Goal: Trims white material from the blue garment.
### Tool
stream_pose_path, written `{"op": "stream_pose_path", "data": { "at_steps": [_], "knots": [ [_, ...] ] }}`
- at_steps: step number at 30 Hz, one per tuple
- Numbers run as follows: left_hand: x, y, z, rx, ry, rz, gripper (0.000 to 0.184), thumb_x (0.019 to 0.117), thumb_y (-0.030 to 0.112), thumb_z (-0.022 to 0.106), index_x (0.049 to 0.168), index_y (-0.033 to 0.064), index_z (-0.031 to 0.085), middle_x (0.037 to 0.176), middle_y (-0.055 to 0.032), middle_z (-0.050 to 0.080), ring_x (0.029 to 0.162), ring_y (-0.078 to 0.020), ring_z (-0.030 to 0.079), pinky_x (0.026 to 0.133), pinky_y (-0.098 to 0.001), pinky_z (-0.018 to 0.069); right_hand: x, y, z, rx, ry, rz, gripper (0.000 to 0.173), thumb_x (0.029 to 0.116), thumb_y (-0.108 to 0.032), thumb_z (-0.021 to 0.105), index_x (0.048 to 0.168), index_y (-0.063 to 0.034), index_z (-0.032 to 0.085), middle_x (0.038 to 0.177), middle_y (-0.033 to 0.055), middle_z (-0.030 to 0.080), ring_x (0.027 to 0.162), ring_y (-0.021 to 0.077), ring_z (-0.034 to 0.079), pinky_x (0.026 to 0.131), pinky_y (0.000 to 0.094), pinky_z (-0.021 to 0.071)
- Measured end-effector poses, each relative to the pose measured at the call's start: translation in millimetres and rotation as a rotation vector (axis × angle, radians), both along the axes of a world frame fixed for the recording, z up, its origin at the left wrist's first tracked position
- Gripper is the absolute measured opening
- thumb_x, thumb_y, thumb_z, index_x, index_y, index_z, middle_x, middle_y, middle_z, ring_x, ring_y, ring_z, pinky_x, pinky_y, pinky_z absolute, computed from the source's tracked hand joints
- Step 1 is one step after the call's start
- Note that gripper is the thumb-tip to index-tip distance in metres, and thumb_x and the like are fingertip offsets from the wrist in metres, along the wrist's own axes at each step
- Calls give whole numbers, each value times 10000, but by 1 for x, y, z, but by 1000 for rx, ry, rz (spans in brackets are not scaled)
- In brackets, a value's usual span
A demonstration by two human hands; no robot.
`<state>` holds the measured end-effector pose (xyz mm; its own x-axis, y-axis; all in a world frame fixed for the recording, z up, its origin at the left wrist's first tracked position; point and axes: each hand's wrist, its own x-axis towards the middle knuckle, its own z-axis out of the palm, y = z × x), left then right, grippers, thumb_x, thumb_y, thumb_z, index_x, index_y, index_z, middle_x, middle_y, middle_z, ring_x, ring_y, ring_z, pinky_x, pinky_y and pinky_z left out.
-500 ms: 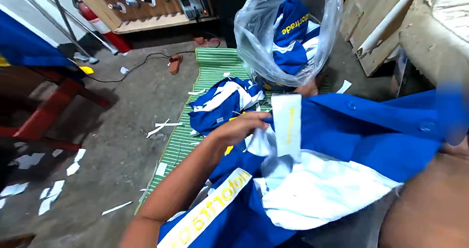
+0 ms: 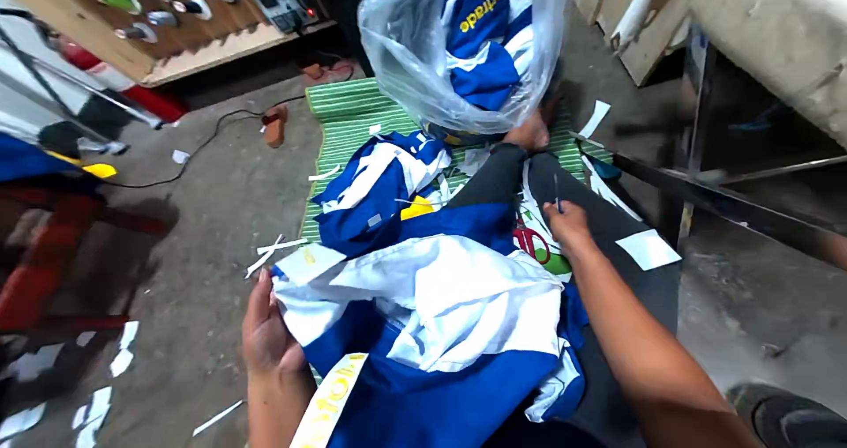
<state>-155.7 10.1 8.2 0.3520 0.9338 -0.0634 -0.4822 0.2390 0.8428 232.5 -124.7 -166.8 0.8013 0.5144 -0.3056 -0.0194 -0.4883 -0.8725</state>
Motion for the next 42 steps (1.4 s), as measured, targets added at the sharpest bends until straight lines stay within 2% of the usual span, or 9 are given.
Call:
{"op": "stream_pose_path", "data": {
  "at_steps": [5,9,12,16,20,25,30,38,42],
  "knots": [
    [29,-16,-9,-137,166,-83,345,1089,227,373,1043,108,694,937,-47,759,887,-99,734,810,-296,627,-46,10,70,630,-165,267,209,885,-239,780,1002,-117,656,822,-99,620,579,-22,497,530,182,456],
    [60,-14,5,-188,123,-234,320,1084,284,448,1041,130,725,913,-43,756,851,-89,732,780,-267,621,-90,32,142,930,-406,746,662,745,-367,908,1272,-37,682,1263,11,648,844,-37,563,648,123,471],
    [70,-11,9,-214,81,-354,306,1075,317,478,1059,124,716,926,-57,752,859,-107,735,787,-278,622,-103,47,158,1010,-454,867,391,864,-221,819,1168,9,732,1180,59,701,990,38,659,811,184,577],
    [75,-9,17,-147,226,-417,249,1066,216,469,1024,127,698,854,-32,749,781,-86,731,731,-257,623,-96,53,168,987,-469,874,100,921,-57,678,936,4,756,968,26,745,854,12,686,758,174,590],
    [67,10,20,565,749,-221,112,991,229,626,953,125,643,763,66,615,653,-9,573,611,-209,503,-85,45,187,924,-473,890,113,931,-66,656,863,-19,733,888,-7,719,791,-22,654,706,143,563],
    [93,4,46,1065,801,-184,562,908,552,670,1223,87,653,1236,-49,655,1188,-168,596,1012,-460,493,-86,37,225,831,-651,860,92,876,-61,636,809,-72,698,788,-51,650,698,-44,583,606,120,498],
    [119,-8,24,789,540,-418,133,957,57,653,1059,20,728,951,2,739,895,-9,688,864,-248,587,-79,23,249,912,-661,702,102,992,-178,646,977,-94,702,893,-78,701,739,-41,631,648,137,544],
    [116,-14,16,533,339,-378,136,956,-9,586,1050,21,680,941,48,724,896,2,680,874,-236,578,-84,20,169,911,-485,660,315,933,-207,732,1191,-29,705,967,-21,719,681,-75,533,584,94,433],
    [112,-11,15,654,342,-417,149,951,10,600,1068,5,693,967,43,728,916,11,678,885,-229,574,-69,26,174,810,-333,755,462,912,-362,728,1325,-162,681,1404,-50,600,824,-45,595,652,134,500]
  ]
}}
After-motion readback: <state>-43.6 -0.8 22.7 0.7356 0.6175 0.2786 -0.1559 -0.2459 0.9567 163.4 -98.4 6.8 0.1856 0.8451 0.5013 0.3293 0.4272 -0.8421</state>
